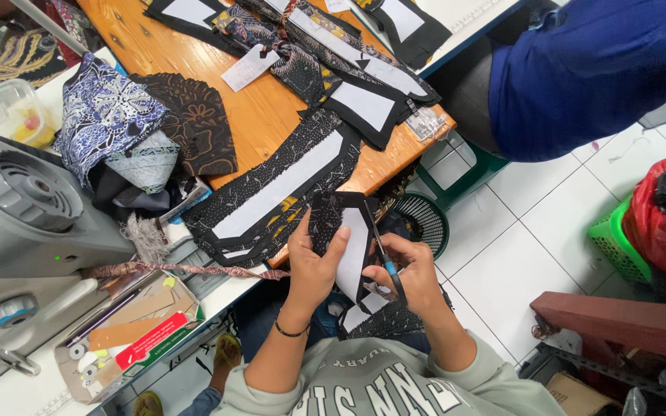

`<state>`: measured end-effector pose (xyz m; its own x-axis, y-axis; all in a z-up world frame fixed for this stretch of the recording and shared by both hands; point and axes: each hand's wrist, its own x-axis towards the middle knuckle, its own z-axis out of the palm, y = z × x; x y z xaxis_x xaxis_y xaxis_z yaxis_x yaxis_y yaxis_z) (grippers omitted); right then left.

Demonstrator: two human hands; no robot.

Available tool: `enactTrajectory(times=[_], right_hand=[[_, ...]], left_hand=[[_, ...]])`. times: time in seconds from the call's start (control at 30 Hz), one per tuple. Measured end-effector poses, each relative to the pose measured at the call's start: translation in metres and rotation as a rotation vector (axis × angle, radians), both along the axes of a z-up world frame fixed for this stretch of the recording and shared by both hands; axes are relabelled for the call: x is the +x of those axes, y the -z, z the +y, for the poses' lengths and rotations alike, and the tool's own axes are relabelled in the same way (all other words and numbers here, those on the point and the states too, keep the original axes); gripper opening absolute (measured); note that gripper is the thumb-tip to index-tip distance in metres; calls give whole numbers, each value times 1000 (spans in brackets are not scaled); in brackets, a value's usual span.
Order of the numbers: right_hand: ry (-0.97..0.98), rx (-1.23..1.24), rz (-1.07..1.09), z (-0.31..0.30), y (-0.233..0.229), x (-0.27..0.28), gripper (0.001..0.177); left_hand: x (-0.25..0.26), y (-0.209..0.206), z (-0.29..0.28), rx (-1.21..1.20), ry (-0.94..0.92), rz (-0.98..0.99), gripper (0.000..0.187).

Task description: The person uses scissors to cut a piece of patterned black fabric along a white paper template. The person holds the fabric and template with one hand and cuts with the other, then places the cut piece on the table.

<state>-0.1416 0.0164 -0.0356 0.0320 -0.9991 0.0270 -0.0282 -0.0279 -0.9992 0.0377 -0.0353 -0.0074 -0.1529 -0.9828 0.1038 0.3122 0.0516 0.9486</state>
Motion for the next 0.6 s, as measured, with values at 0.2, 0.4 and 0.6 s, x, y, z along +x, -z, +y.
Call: enactTrajectory(times=[0.2,0.4,0.6], right_hand=[[7,-41,26,0,-2,1,36],[35,50,27,0,-2,2,34],[-3,72,-50,-2,-5,-2,43]], left_hand=[[0,2,1,-4,-7,-1,32],[0,2,1,-3,-17,-17,32],[-2,1,3,-2,22,-50,34]])
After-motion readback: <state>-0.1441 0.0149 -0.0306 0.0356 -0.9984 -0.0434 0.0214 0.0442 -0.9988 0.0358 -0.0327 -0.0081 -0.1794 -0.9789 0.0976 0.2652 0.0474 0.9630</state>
